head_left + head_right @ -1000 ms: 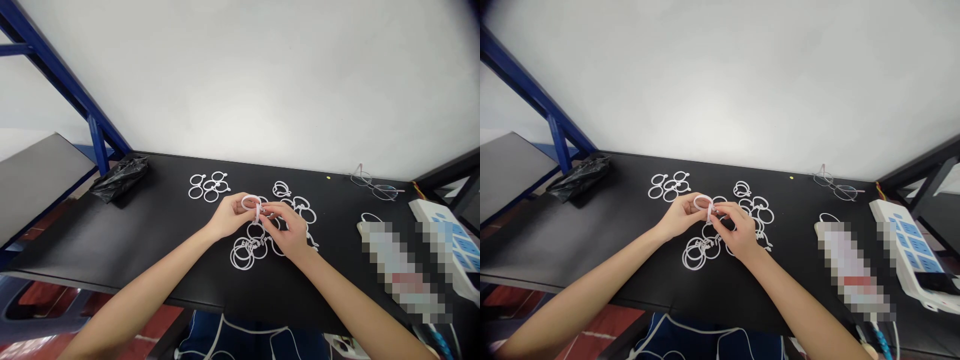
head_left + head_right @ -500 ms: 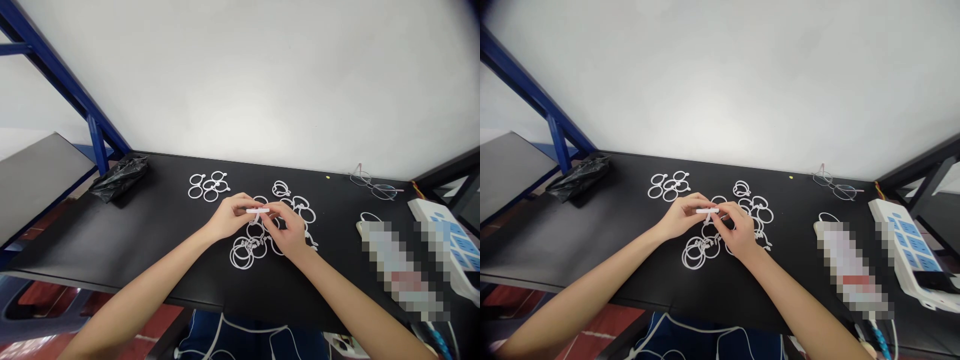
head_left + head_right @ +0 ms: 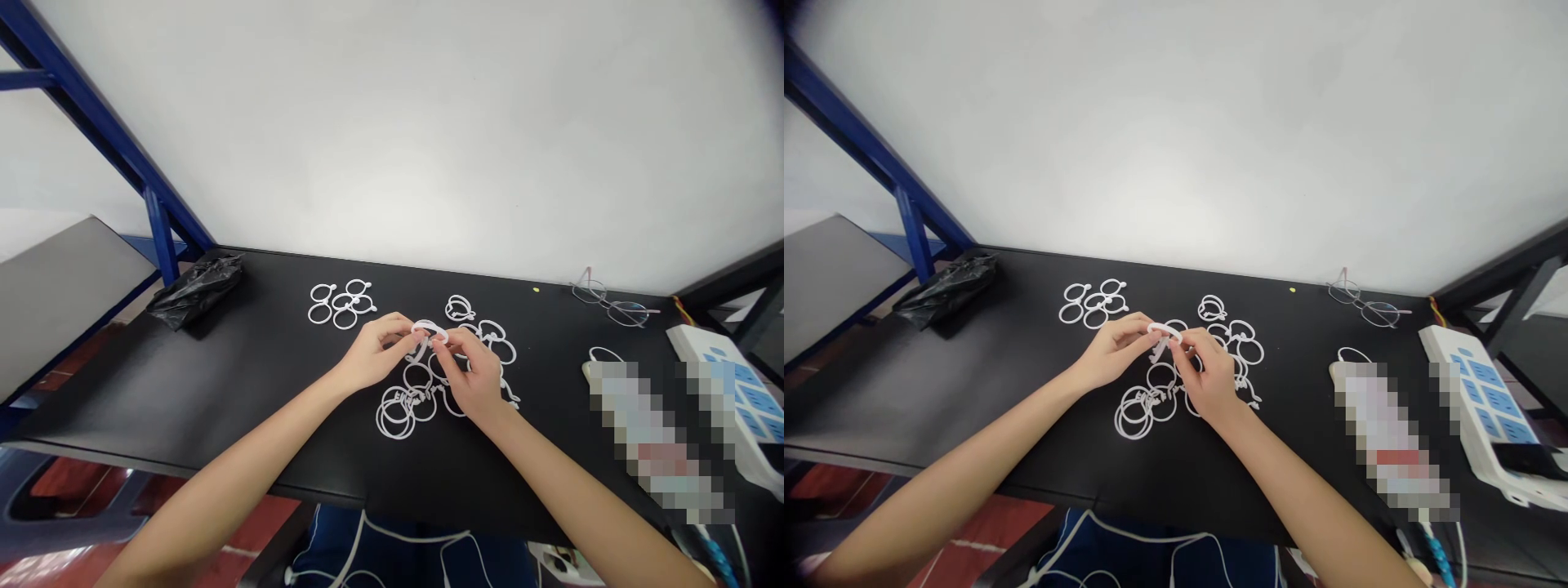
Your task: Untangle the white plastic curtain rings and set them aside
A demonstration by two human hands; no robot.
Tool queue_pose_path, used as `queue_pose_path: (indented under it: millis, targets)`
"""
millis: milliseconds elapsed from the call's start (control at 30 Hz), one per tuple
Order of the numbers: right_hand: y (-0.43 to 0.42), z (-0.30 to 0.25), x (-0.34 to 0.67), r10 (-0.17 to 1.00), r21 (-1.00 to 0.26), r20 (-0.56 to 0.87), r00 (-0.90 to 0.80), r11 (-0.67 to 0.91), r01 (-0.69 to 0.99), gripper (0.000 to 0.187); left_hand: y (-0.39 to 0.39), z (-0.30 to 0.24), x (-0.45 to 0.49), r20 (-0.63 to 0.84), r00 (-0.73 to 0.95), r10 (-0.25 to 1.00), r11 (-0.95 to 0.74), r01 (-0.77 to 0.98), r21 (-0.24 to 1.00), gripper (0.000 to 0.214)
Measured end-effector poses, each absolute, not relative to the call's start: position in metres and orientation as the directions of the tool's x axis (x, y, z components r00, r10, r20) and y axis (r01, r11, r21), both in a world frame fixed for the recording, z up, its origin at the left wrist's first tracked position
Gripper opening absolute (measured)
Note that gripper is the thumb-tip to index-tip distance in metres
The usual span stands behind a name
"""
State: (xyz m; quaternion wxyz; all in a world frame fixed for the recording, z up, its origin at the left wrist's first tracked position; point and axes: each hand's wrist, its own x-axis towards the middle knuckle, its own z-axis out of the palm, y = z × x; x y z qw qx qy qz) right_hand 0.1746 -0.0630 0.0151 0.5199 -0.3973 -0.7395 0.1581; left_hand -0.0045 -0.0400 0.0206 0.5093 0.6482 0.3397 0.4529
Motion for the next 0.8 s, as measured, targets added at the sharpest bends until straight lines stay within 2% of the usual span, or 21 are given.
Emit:
queue_pose_path:
  millis: [200, 333, 467, 567, 667, 700, 800]
  targets:
    - [-0.065, 0.016, 0.173, 0.796, -0.696, 0.589, -0.140, 0.588, 0.412, 0.010, -0.040, 0.021, -0.004, 0.274, 0.370, 0.888, -0.301, 0.015, 0.954, 0.023]
    - [-0.066, 0.013, 0.174, 0.824, -0.738, 0.558, -0.103, 0.549, 0.391, 0.008, -0.041, 0.025, -0.006, 0.217, 0.391, 0.894, -0.250, 0.035, 0.968, 0.023]
    - [-0.066, 0.013, 0.174, 0.906, -0.885, 0.419, -0.068, 0.424, 0.191, 0.016, -0.043, 0.029, -0.007, 0.201, 0.439, 0.876, -0.230, 0.013, 0.973, 0.020]
    - [-0.065, 0.016, 0.174, 0.949, -0.958, 0.280, -0.143, 0.286, 0.025, 0.020, -0.046, 0.030, -0.006, 0.212, 0.458, 0.863, -0.227, -0.023, 0.974, 0.026]
    - [-0.065, 0.018, 0.175, 0.937, -0.986, 0.165, -0.309, 0.166, -0.023, 0.024, -0.048, 0.032, -0.005, 0.204, 0.526, 0.826, -0.198, -0.069, 0.978, 0.054]
    - [-0.066, 0.017, 0.175, 0.924, -0.991, 0.133, -0.359, 0.134, -0.022, 0.025, -0.049, 0.032, -0.006, 0.194, 0.567, 0.800, -0.188, -0.070, 0.980, 0.055]
    - [-0.067, 0.017, 0.174, 0.900, -0.998, 0.066, -0.432, 0.068, -0.009, 0.031, -0.048, 0.035, -0.007, 0.179, 0.625, 0.760, -0.208, -0.027, 0.978, 0.039]
